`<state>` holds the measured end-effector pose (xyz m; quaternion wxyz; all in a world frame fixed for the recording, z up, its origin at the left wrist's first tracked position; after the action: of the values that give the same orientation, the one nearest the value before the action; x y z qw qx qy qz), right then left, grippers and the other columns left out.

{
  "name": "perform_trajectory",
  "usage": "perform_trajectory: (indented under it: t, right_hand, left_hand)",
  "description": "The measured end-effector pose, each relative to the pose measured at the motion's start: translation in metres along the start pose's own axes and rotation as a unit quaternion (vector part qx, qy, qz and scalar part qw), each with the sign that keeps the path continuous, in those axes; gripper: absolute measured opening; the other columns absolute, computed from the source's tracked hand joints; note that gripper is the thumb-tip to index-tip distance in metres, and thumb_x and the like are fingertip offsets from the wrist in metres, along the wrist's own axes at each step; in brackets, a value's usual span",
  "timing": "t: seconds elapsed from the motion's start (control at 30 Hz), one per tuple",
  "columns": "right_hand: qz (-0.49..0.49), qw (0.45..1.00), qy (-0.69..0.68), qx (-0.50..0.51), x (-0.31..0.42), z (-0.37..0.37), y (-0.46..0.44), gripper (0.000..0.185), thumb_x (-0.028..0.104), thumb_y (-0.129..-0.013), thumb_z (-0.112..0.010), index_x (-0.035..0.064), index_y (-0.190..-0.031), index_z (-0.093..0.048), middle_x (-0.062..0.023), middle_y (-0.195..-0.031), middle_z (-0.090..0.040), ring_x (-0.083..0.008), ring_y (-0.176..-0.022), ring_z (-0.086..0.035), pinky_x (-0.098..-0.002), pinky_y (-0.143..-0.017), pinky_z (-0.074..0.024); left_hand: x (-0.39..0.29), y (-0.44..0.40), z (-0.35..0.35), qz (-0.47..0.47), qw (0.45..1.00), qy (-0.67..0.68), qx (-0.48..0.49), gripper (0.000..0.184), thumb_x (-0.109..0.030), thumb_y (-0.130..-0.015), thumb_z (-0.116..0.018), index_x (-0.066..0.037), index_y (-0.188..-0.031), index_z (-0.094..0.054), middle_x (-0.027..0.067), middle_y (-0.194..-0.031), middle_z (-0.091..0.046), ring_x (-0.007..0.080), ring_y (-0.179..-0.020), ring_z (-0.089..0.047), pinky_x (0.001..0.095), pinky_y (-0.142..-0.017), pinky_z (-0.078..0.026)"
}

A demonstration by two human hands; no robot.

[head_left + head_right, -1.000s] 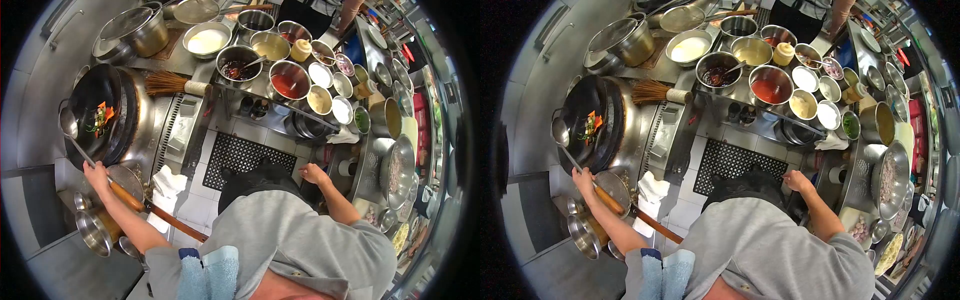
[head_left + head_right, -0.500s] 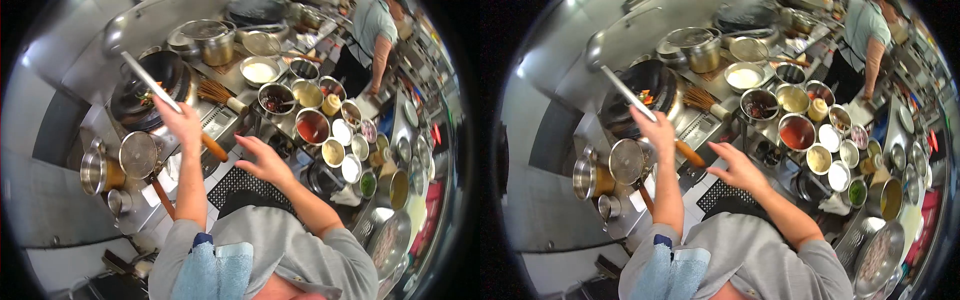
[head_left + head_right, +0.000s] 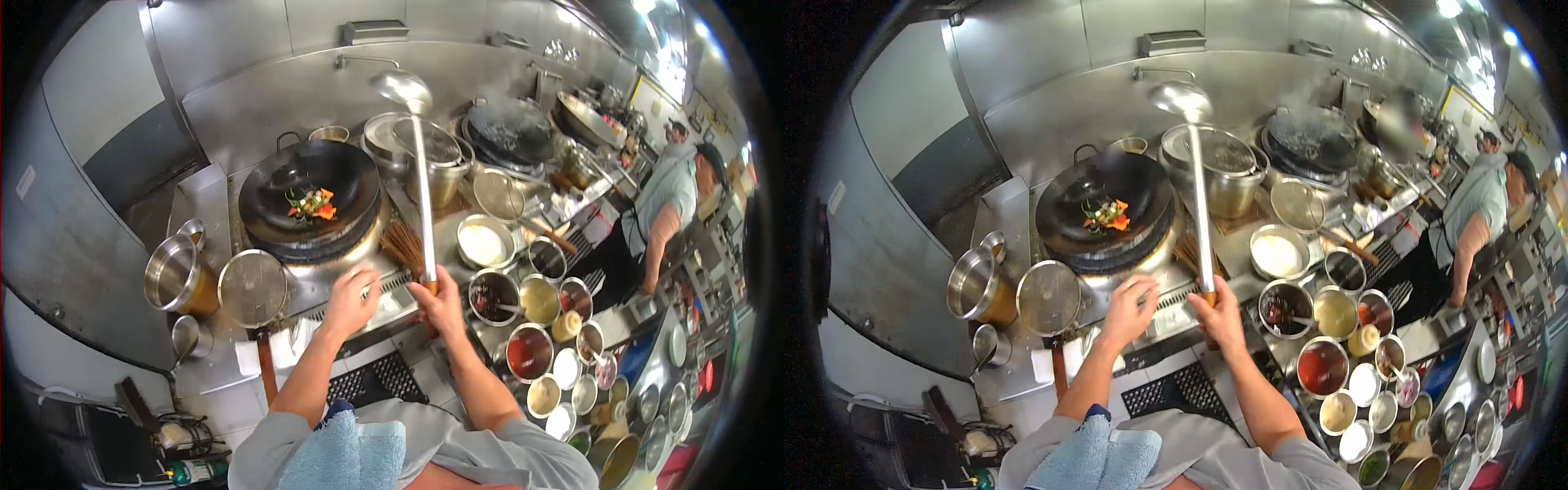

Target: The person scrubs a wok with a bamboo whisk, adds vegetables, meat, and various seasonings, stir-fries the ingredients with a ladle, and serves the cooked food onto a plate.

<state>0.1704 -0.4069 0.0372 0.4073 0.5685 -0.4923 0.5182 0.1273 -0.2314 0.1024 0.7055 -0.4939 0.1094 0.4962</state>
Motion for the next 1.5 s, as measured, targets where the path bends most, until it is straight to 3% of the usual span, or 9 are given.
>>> perform_trajectory:
  t: [0.33, 0.5, 0.63, 0.7, 0.9, 1.0, 1.13, 1.23, 1.5]
  right_hand:
    - [0.021, 1.0, 0.004, 0.001, 0.103, 0.043, -0.127, 0.046, 0.007, -0.089, -0.058, 0.0018, -0.132, -0.042, 0.0015, -0.07, -0.046, -0.0052, -0.045, -0.041, -0.0211, -0.032, -0.035]
    - [-0.114, 0.981, -0.103, 0.116, 0.108, 0.023, -0.255, 0.01, 0.009, -0.09, -0.056, 0.0069, -0.087, -0.047, 0.0027, -0.066, -0.046, -0.0046, -0.044, -0.04, -0.0199, -0.034, -0.0309]
    - [-0.239, 0.962, -0.022, 0.133, 0.071, -0.019, -0.372, 0.026, 0.009, -0.088, -0.055, 0.0123, -0.065, -0.045, 0.005, -0.054, -0.043, -0.0057, -0.042, -0.042, -0.0205, -0.038, -0.0335]
    - [-0.215, 0.947, 0.023, 0.237, 0.068, -0.048, -0.416, 0.028, 0.011, -0.086, -0.057, 0.0105, -0.059, -0.047, 0.002, -0.052, -0.048, -0.0093, -0.043, -0.047, -0.0233, -0.04, -0.0374]
    - [-0.131, 0.944, 0.266, 0.146, 0.032, -0.067, -0.54, 0.025, 0.009, -0.086, -0.056, 0.0068, -0.062, -0.048, -0.0028, -0.051, -0.05, -0.0158, -0.039, -0.049, -0.0309, -0.041, -0.0456]
    - [-0.007, 0.853, 0.47, 0.228, 0.038, -0.067, -0.567, 0.023, 0.005, -0.083, -0.058, 0.0059, -0.062, -0.049, -0.0048, -0.052, -0.051, -0.0173, -0.042, -0.052, -0.0329, -0.04, -0.0458]
    - [-0.164, 0.957, 0.202, 0.131, 0.023, -0.04, -0.569, 0.02, 0.003, -0.081, -0.059, 0.0057, -0.063, -0.049, -0.0047, -0.052, -0.051, -0.0166, -0.042, -0.051, -0.0314, -0.04, -0.046]
    - [-0.155, 0.944, 0.211, 0.201, 0.025, -0.044, -0.569, 0.016, 0.0, -0.079, -0.057, 0.0053, -0.065, -0.051, -0.005, -0.057, -0.055, -0.0157, -0.048, -0.055, -0.0292, -0.043, -0.047]
    - [-0.332, 0.895, -0.28, 0.104, 0.003, -0.037, -0.571, 0.011, -0.003, -0.08, -0.055, -0.0005, -0.077, -0.045, -0.0053, -0.066, -0.047, -0.0138, -0.053, -0.051, -0.0199, -0.045, -0.0481]
  left_hand:
    - [0.095, -0.014, 0.059, 0.07, 0.985, -0.117, -0.105, 0.021, 0.001, -0.078, -0.06, 0.002, -0.099, -0.065, 0.0161, -0.104, -0.061, 0.0345, -0.102, -0.057, 0.0428, -0.089, -0.047]
    - [0.14, -0.033, 0.036, 0.12, 0.969, -0.207, -0.057, 0.033, -0.013, -0.08, -0.064, 0.003, -0.11, -0.062, 0.0198, -0.11, -0.058, 0.0356, -0.11, -0.052, 0.0441, -0.097, -0.042]
    - [0.154, -0.048, 0.028, 0.103, 0.971, -0.211, -0.041, 0.025, -0.021, -0.08, -0.068, -0.001, -0.095, -0.066, 0.0172, -0.093, -0.063, 0.034, -0.091, -0.059, 0.0438, -0.082, -0.046]
    - [0.161, -0.053, 0.021, 0.109, 0.967, -0.227, -0.03, 0.021, -0.022, -0.081, -0.068, -0.002, -0.087, -0.066, 0.0159, -0.084, -0.064, 0.0335, -0.083, -0.06, 0.0439, -0.078, -0.046]
    - [0.157, -0.061, 0.025, 0.146, 0.964, -0.219, -0.039, 0.02, -0.021, -0.082, -0.068, -0.002, -0.074, -0.066, 0.013, -0.069, -0.063, 0.032, -0.071, -0.061, 0.0427, -0.071, -0.043]
    - [0.142, -0.064, 0.035, 0.16, 0.959, -0.227, -0.049, 0.018, -0.019, -0.082, -0.068, -0.002, -0.075, -0.066, 0.0131, -0.071, -0.064, 0.0321, -0.069, -0.06, 0.0421, -0.07, -0.041]
    - [0.144, -0.065, 0.025, 0.153, 0.961, -0.221, -0.058, 0.018, -0.02, -0.082, -0.067, -0.003, -0.076, -0.067, 0.0134, -0.072, -0.065, 0.032, -0.072, -0.06, 0.0425, -0.073, -0.041]
    - [0.143, -0.068, 0.023, 0.166, 0.959, -0.223, -0.052, 0.017, -0.019, -0.082, -0.067, -0.003, -0.076, -0.067, 0.014, -0.072, -0.065, 0.0321, -0.073, -0.06, 0.0422, -0.073, -0.042]
    - [0.144, -0.068, 0.021, 0.171, 0.955, -0.237, -0.051, 0.014, -0.017, -0.081, -0.066, -0.004, -0.075, -0.065, 0.0127, -0.073, -0.064, 0.0307, -0.073, -0.06, 0.0417, -0.073, -0.042]
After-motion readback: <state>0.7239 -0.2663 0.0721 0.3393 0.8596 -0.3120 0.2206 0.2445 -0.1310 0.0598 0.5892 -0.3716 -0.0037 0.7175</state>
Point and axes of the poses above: each hand's wrist, its own y-axis away from the middle knuckle, its own z-axis out of the back of the hand, x = y × z, the point moved 8 cm from there along -y, towards the middle knuckle
